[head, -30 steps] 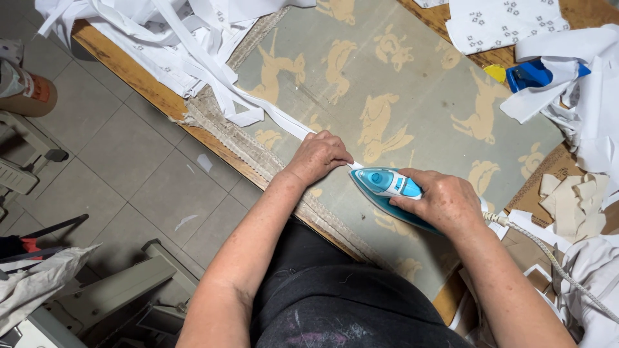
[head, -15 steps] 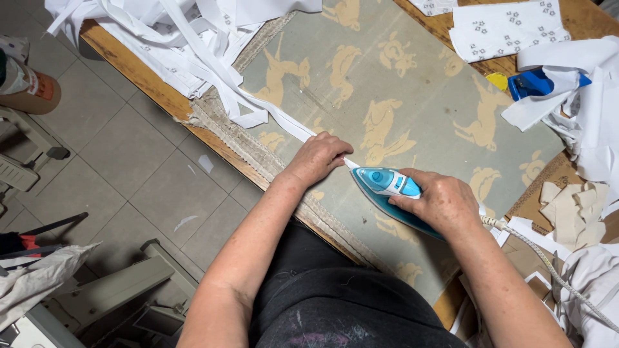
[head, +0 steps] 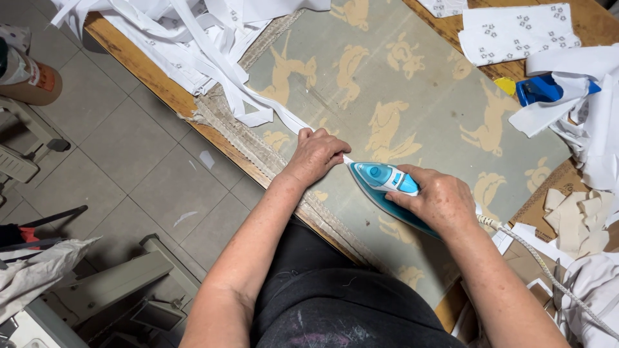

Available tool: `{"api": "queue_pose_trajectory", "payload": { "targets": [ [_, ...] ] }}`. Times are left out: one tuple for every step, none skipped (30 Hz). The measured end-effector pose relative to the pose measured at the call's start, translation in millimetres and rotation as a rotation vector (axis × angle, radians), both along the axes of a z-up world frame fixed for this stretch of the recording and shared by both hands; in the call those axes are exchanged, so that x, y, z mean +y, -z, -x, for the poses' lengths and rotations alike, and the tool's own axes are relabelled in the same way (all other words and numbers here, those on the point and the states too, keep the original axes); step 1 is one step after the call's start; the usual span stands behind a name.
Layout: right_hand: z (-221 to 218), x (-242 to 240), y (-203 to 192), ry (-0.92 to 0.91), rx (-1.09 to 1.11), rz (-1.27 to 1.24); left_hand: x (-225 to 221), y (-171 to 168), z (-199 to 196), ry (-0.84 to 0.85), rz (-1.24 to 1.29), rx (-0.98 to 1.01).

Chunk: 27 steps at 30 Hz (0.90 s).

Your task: Ironing a long thin strip of white fabric on a work table

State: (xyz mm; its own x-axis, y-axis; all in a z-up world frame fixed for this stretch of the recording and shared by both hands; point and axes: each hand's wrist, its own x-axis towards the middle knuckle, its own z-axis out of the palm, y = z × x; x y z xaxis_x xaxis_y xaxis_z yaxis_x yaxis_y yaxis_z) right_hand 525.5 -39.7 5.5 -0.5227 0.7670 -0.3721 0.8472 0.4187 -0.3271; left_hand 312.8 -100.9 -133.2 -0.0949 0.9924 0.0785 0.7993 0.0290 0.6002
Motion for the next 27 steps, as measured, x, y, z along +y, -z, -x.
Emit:
{"api": "queue_pose_trajectory", "payload": {
  "targets": [
    [1,1,1,0.011,-0.003,-0.006,0,-3,0,0.007,0.000,0.008],
    [2,2,2,0.022,-0.007,-0.012,0,-6,1,0.013,-0.001,0.016],
    [1,3,4,0.020,-0.008,-0.010,0,-6,2,0.011,0.001,0.015],
    [1,4,6,0.037,-0.009,-0.008,0,-5,3,0.017,0.004,-0.015],
    [0,5,8,0.055,-0.008,-0.007,1,-5,4,0.025,0.005,-0.043],
    [1,5,6,0.055,-0.008,-0.007,1,-6,5,0.025,0.005,-0.043],
    [2,5,5,0.078,-0.008,0.004,1,-7,5,0.031,0.005,-0.037],
    [3,5,4,0.102,-0.008,0.015,0,-8,6,0.038,0.005,-0.032],
    [2,6,7,0.099,-0.008,0.016,0,-2,6,0.035,0.006,-0.032],
    [1,8,10,0.097,-0.017,0.012,-1,4,6,0.043,-0.037,-0.014],
    [-1,8,13,0.095,-0.026,0.010,-2,11,6,0.053,-0.078,0.003],
    [0,8,13,0.093,-0.027,0.012,-4,11,6,0.051,-0.076,0.002],
    [0,7,12,0.091,-0.028,0.008,-4,12,6,0.041,-0.084,-0.014],
    [1,7,12,0.090,-0.028,0.004,-4,12,6,0.031,-0.093,-0.031],
    [1,7,12,0.088,-0.028,0.005,-4,15,5,0.030,-0.092,-0.031],
    [2,6,12,0.086,-0.030,-0.001,-4,17,3,0.008,-0.094,-0.023],
    [2,6,12,0.086,-0.031,-0.009,-4,20,2,-0.011,-0.098,-0.016],
    [2,6,10,0.086,-0.031,-0.009,-4,22,1,-0.011,-0.098,-0.015],
    [3,5,8,0.089,-0.025,-0.003,-5,23,0,-0.023,-0.096,-0.016],
    [3,4,7,0.092,-0.018,0.003,-5,25,-1,-0.035,-0.095,-0.017],
    [3,4,5,0.093,-0.019,0.003,-4,24,-2,-0.033,-0.095,-0.018],
    [2,3,4,0.102,-0.015,0.011,-3,23,-3,-0.052,-0.072,-0.040],
    [2,2,2,0.108,-0.011,0.019,-3,22,-4,-0.075,-0.048,-0.062],
    [2,2,1,0.106,-0.011,0.020,-1,23,-5,-0.077,-0.047,-0.063],
    [1,2,-1,0.100,0.004,0.020,0,25,-6,-0.093,-0.036,-0.070],
    [0,1,-2,0.093,0.019,0.020,1,26,-7,-0.109,-0.025,-0.076],
    [0,1,-2,0.091,0.018,0.019,1,25,-7,-0.111,-0.025,-0.077]
  ]
}}
